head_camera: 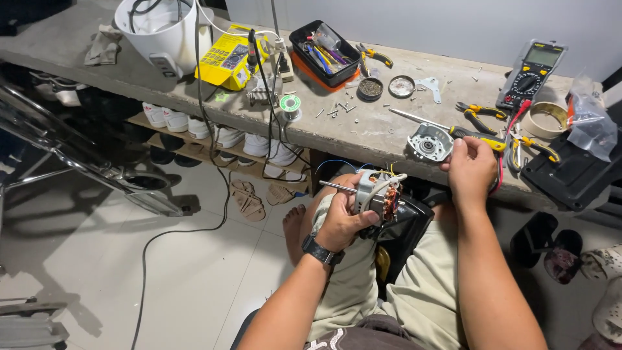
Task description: Reassembling an electric motor by aligning the housing components and securing them with screws.
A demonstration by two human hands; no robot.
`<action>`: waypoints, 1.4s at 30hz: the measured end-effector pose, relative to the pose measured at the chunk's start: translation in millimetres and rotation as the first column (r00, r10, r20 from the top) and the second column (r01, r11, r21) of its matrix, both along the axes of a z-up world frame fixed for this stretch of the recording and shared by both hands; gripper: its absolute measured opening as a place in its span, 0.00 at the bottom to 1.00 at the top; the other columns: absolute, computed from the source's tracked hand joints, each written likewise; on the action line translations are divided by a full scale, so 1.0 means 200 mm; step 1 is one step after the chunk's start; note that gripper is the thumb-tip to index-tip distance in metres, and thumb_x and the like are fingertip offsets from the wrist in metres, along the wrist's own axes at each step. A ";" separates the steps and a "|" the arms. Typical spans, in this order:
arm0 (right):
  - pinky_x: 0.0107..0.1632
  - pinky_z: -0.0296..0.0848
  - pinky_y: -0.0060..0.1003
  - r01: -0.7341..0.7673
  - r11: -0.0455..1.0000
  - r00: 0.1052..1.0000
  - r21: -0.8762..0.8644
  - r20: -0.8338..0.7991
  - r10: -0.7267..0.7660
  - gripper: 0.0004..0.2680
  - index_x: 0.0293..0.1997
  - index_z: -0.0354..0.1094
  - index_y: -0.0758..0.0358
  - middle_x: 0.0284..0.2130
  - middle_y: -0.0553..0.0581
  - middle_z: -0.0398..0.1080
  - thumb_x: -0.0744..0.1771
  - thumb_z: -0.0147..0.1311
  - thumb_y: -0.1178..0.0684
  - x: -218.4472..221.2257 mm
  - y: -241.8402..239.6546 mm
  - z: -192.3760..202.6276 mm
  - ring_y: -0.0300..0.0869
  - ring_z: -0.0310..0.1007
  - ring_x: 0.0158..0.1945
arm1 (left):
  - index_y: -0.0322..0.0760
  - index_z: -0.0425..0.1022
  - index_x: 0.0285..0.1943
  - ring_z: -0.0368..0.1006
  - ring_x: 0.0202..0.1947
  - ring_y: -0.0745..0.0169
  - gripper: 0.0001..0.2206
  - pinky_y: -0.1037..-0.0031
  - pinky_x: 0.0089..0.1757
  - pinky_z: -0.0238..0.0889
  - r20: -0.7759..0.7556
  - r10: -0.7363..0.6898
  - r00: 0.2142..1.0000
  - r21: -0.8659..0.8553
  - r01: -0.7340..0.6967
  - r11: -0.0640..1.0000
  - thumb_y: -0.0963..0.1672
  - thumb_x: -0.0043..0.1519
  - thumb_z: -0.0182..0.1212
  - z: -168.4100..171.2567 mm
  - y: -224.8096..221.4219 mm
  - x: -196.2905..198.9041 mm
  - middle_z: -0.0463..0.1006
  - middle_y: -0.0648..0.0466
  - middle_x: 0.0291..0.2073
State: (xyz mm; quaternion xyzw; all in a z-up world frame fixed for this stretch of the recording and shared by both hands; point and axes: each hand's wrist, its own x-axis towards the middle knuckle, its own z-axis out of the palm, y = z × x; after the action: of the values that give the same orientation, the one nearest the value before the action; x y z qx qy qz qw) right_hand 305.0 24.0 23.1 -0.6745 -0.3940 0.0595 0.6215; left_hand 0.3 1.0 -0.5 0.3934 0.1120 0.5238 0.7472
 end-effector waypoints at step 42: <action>0.46 0.87 0.41 -0.391 0.891 0.879 0.231 0.382 0.287 0.05 0.48 0.87 0.63 0.47 0.61 0.79 0.68 0.71 0.60 -0.62 -0.52 0.27 0.50 0.86 0.42 | 0.20 0.76 0.71 0.88 0.50 0.37 0.33 0.45 0.48 0.84 0.317 -0.151 0.936 -0.098 0.190 0.977 0.44 0.55 0.74 -0.03 0.13 0.18 0.88 0.30 0.50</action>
State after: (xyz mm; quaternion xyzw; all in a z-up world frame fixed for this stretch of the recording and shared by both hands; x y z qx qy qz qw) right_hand 180.0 -79.3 77.2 -0.4912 -0.6121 -0.0087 0.6197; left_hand 35.6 28.0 -6.0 0.2668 -0.0073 0.5037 0.8216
